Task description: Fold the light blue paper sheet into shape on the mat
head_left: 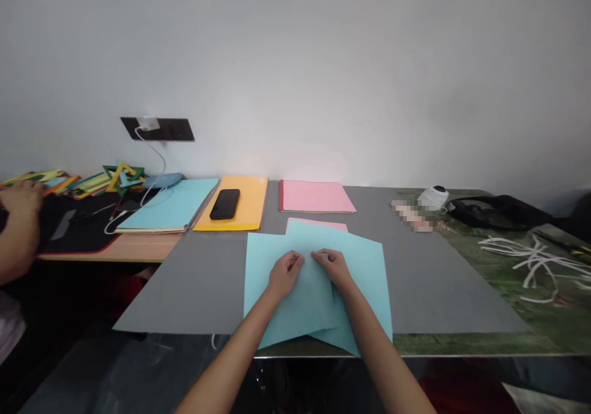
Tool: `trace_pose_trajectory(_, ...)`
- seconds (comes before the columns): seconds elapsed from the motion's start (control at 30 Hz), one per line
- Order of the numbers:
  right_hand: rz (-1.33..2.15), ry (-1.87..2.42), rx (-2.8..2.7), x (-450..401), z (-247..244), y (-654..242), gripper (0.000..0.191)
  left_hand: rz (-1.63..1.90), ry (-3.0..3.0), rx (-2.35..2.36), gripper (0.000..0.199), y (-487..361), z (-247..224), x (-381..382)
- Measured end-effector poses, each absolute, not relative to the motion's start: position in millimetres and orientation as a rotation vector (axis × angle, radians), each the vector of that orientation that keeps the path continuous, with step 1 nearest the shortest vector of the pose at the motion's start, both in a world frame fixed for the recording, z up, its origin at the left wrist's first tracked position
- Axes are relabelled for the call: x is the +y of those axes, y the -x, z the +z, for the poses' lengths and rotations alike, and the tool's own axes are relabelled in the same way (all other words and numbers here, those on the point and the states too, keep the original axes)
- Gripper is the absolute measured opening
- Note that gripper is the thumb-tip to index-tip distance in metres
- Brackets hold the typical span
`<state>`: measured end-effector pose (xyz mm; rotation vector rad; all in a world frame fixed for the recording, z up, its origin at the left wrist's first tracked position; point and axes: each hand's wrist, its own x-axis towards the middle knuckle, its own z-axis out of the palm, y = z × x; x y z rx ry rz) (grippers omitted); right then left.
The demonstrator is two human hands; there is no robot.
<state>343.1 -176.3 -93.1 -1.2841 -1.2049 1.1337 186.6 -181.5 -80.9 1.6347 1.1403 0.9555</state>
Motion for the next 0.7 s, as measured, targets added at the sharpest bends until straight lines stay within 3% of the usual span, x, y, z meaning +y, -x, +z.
trace_pose_trajectory(0.7, 1.061, 1.252, -1.126, -177.1, -93.8, -345.1, 0.036, 0.933, -1.723, 1.273, 0.036, -186.7, -87.3, -182.1)
